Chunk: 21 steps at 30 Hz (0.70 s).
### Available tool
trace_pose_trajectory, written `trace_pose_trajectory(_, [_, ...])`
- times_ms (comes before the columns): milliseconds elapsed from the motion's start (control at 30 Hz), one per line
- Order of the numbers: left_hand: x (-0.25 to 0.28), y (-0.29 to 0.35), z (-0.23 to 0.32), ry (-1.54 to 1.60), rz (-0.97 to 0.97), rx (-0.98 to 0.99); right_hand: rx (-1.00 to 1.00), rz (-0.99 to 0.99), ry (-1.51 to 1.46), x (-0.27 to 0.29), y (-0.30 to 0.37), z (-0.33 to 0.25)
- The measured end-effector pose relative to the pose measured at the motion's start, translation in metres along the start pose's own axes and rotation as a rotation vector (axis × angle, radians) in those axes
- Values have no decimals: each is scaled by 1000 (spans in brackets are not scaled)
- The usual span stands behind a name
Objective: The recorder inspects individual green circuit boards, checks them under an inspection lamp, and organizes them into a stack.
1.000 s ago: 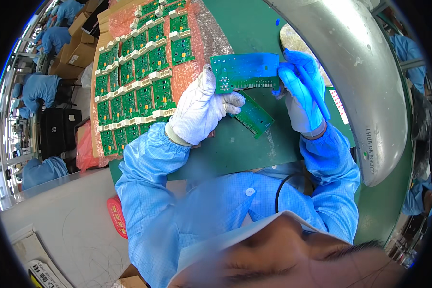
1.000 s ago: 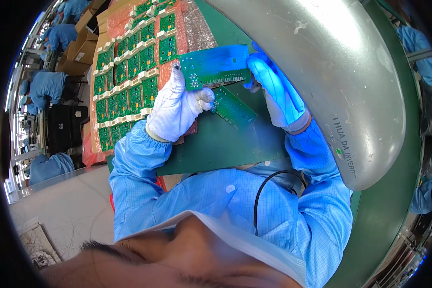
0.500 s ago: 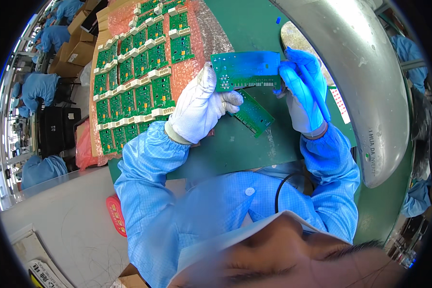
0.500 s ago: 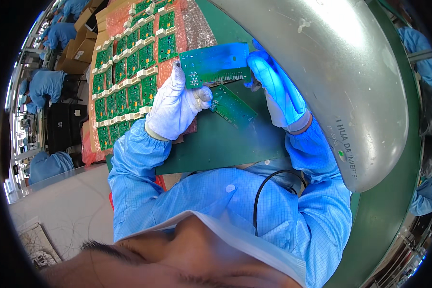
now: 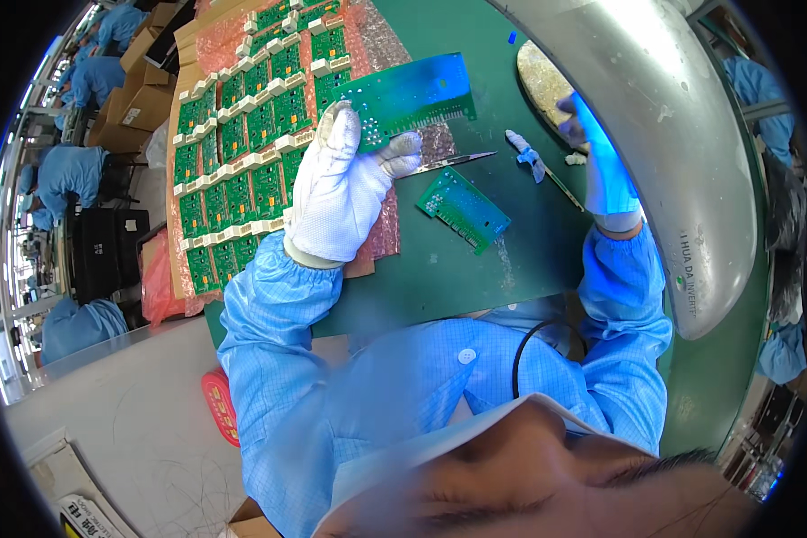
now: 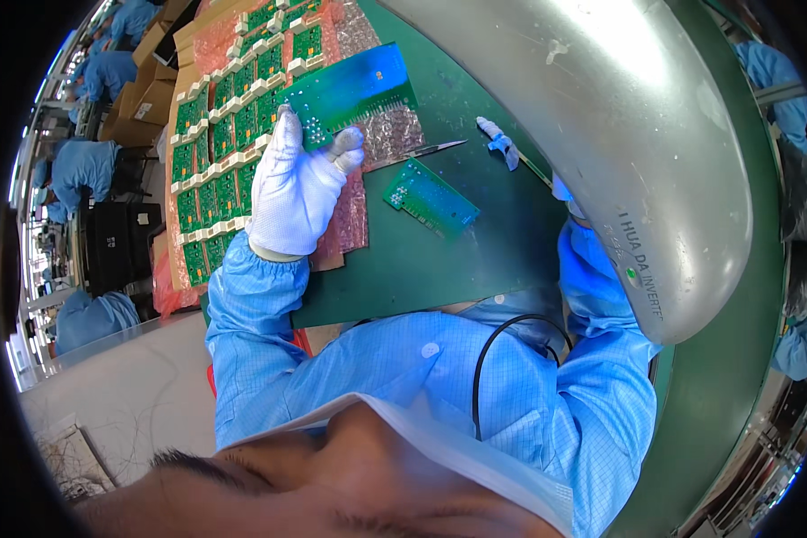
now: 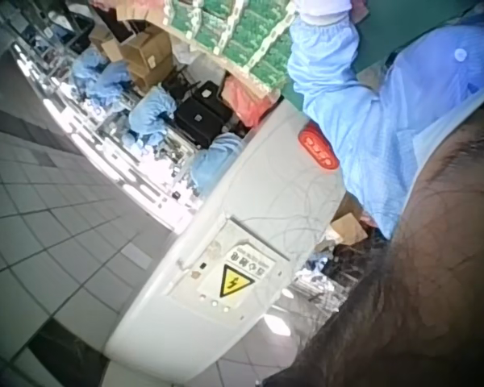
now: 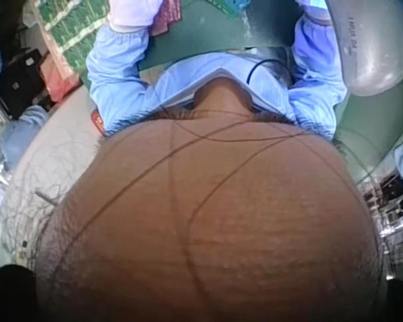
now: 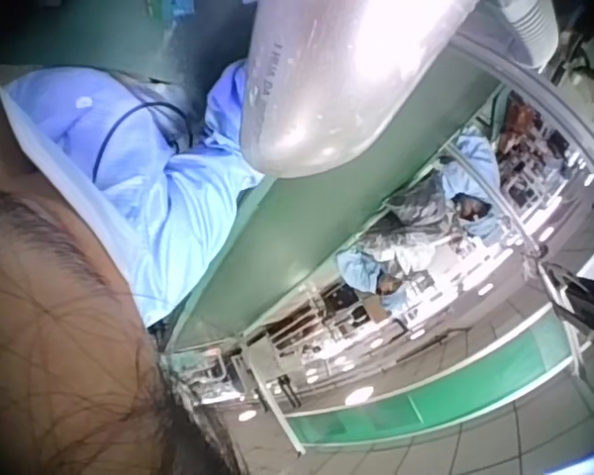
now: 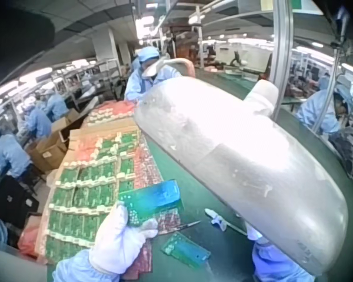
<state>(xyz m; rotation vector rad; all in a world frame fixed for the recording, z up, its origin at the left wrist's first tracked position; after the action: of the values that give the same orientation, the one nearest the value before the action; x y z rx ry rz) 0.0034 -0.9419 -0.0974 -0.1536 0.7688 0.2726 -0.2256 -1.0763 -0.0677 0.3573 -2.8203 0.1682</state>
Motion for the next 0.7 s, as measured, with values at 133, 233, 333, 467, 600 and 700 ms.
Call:
trace_pose_trajectory(133, [2, -1, -1, 73, 2, 5, 43, -30, 379, -1, 9, 10])
trace_pose_trajectory(233, [-5, -4, 0, 73, -20, 9, 196, -328, 583, -15, 21, 63])
trace_pose_trajectory(333, [-2, -4, -3, 74, -26, 15, 443, -238, 546, -25, 30, 29])
trace_pose_trajectory(467, [0, -2, -2, 63, -38, 4, 325, -172, 323, -21, 23, 17])
trace_pose_trajectory(600, [-5, 1, 0, 12, -29, -23, 210, -129, 52, -14, 22, 7])
trace_pose_trajectory(700, [-12, 4, 3, -50, -18, -47, 54, -569, -875, -41, 29, 8])
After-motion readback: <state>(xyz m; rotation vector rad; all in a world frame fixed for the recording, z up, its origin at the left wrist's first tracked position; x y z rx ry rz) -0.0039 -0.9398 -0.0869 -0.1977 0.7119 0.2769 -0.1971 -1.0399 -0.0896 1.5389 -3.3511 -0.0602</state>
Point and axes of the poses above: each hand's wrist, its own y-axis away from the middle knuckle, its own x-axis out of the back of the hand, z = x × y, the point moved 10 cm from there along -y, towards the middle knuckle, and after that the axes turned 4 degrees about -x, right-handed, at the moved point
